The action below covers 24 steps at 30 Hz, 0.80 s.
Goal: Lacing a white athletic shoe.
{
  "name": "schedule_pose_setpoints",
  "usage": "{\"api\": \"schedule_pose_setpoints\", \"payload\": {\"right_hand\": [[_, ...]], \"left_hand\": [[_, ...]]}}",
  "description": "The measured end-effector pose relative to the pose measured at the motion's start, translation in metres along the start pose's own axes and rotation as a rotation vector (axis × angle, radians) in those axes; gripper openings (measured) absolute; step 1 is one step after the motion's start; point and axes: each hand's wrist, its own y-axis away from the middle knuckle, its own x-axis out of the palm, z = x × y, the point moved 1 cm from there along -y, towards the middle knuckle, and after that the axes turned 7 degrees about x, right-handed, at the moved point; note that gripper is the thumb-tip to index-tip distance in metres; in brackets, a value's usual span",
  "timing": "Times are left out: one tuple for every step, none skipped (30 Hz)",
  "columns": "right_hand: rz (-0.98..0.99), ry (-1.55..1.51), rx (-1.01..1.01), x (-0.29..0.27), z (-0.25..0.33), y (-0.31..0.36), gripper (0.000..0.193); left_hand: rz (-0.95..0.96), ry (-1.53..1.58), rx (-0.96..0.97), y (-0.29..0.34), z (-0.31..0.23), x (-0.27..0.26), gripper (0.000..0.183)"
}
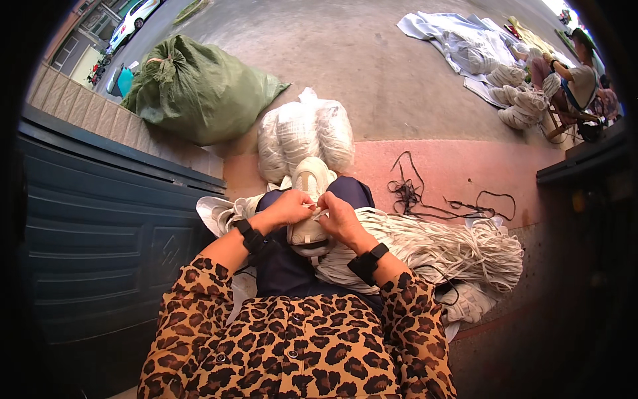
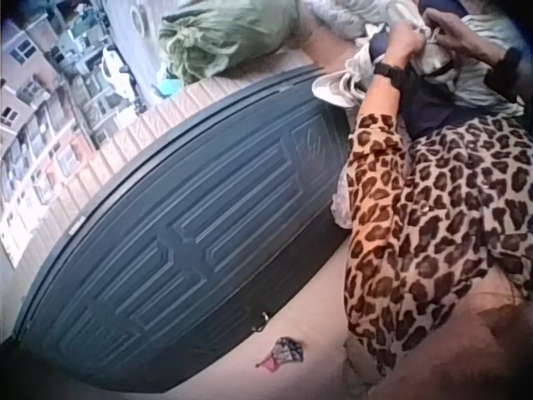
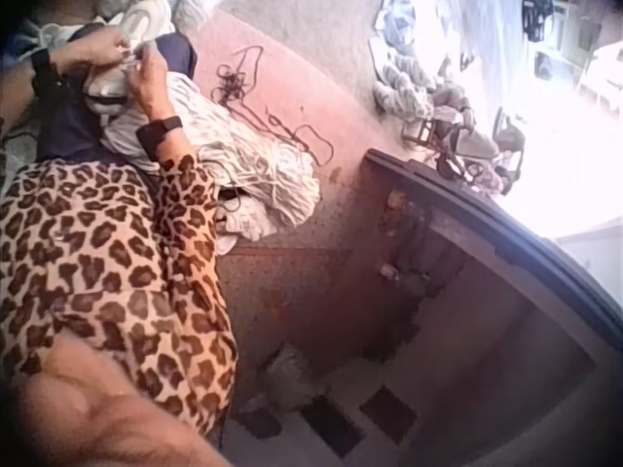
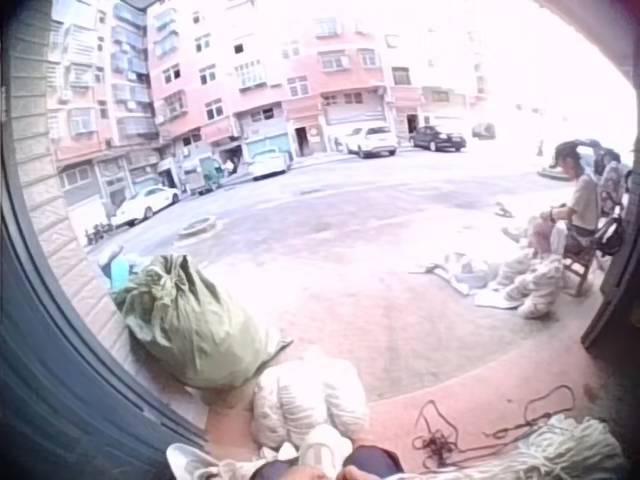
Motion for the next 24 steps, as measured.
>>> {"api": "schedule_pose_setpoints", "payload": {"right_hand": [[0.001, 0.007, -0.015, -0.001, 0.0, 0.0, 0.021], [0.005, 0.017, -0.008, -0.001, 0.0, 0.0, 0.02], [0.001, 0.014, -0.027, -0.001, -0.001, 0.0, 0.02], [0.008, 0.003, -0.021, -0.001, -0.003, 0.0, 0.02], [0.016, -0.009, -0.016, -0.001, -0.005, 0.0, 0.02], [0.015, -0.009, -0.014, -0.001, -0.007, 0.001, 0.02], [0.01, -0.011, -0.024, 0.0, -0.009, 0.001, 0.02], [0.005, -0.013, -0.034, 0.001, -0.012, 0.0, 0.02], [0.003, -0.014, -0.032, 0.001, -0.015, -0.001, 0.02], [-0.021, -0.083, -0.005, 0.001, -0.018, -0.003, 0.019], [-0.045, -0.149, 0.046, 0.0, -0.022, -0.004, 0.018], [-0.049, -0.233, 0.074, 0.0, -0.024, -0.007, 0.021], [-0.055, -0.297, 0.045, -0.001, -0.027, -0.009, 0.023], [-0.006, -0.302, 0.068, -0.002, -0.028, -0.012, 0.022], [0.043, -0.305, 0.093, -0.003, -0.03, -0.016, 0.021], [0.043, -0.307, 0.101, -0.004, -0.031, -0.017, 0.021], [0.131, -0.379, 0.14, -0.004, -0.031, -0.019, 0.02], [0.209, -0.453, 0.204, -0.003, -0.03, -0.021, 0.019], [0.223, -0.452, 0.177, -0.003, -0.029, -0.023, 0.019], [0.25, -0.392, 0.12, -0.002, -0.026, -0.024, 0.018], [0.277, -0.331, 0.063, 0.0, -0.023, -0.024, 0.017], [0.278, -0.333, 0.063, 0.0, -0.021, -0.024, 0.017], [0.308, -0.422, 0.146, 0.001, -0.02, -0.024, 0.016], [0.331, -0.502, 0.248, 0.001, -0.019, -0.024, 0.016]], "left_hand": [[0.005, -0.016, 0.004, -0.003, -0.003, -0.002, 0.022], [0.044, -0.05, 0.015, -0.005, -0.005, -0.003, 0.021], [0.088, -0.086, 0.02, -0.006, -0.007, -0.004, 0.021], [0.084, -0.083, 0.027, -0.009, -0.009, -0.006, 0.021], [0.128, -0.117, 0.005, -0.01, -0.011, -0.006, 0.019], [0.173, -0.146, -0.004, -0.011, -0.012, -0.006, 0.017], [0.175, -0.152, -0.016, -0.01, -0.012, -0.004, 0.017], [0.128, -0.214, 0.035, -0.009, -0.013, -0.003, 0.015], [0.078, -0.284, 0.073, -0.007, -0.013, -0.001, 0.014], [-0.039, -0.4, 0.228, -0.001, -0.015, 0.003, 0.015], [-0.136, -0.525, 0.341, 0.007, -0.016, 0.009, 0.017], [-0.154, -0.655, 0.43, 0.013, -0.016, 0.014, 0.016], [-0.174, -0.662, 0.45, 0.015, -0.015, 0.015, 0.016], [-0.252, -0.732, 0.617, 0.017, -0.016, 0.016, 0.014], [-0.331, -0.795, 0.785, 0.019, -0.017, 0.017, 0.012], [-0.391, -0.798, 0.848, 0.02, -0.016, 0.016, 0.01], [-0.388, -0.795, 0.846, 0.02, -0.015, 0.015, 0.01], [-0.389, -0.778, 0.85, 0.021, -0.013, 0.014, 0.01], [-0.393, -0.757, 0.849, 0.022, -0.011, 0.012, 0.011], [-0.389, -0.766, 0.85, 0.022, -0.009, 0.012, 0.011], [-0.372, -0.742, 0.79, 0.023, -0.007, 0.011, 0.011], [-0.359, -0.715, 0.727, 0.023, -0.004, 0.011, 0.01], [-0.355, -0.718, 0.73, 0.023, 0.0, 0.01, 0.01], [-0.415, -0.605, 0.62, 0.024, 0.004, 0.007, 0.011]]}}
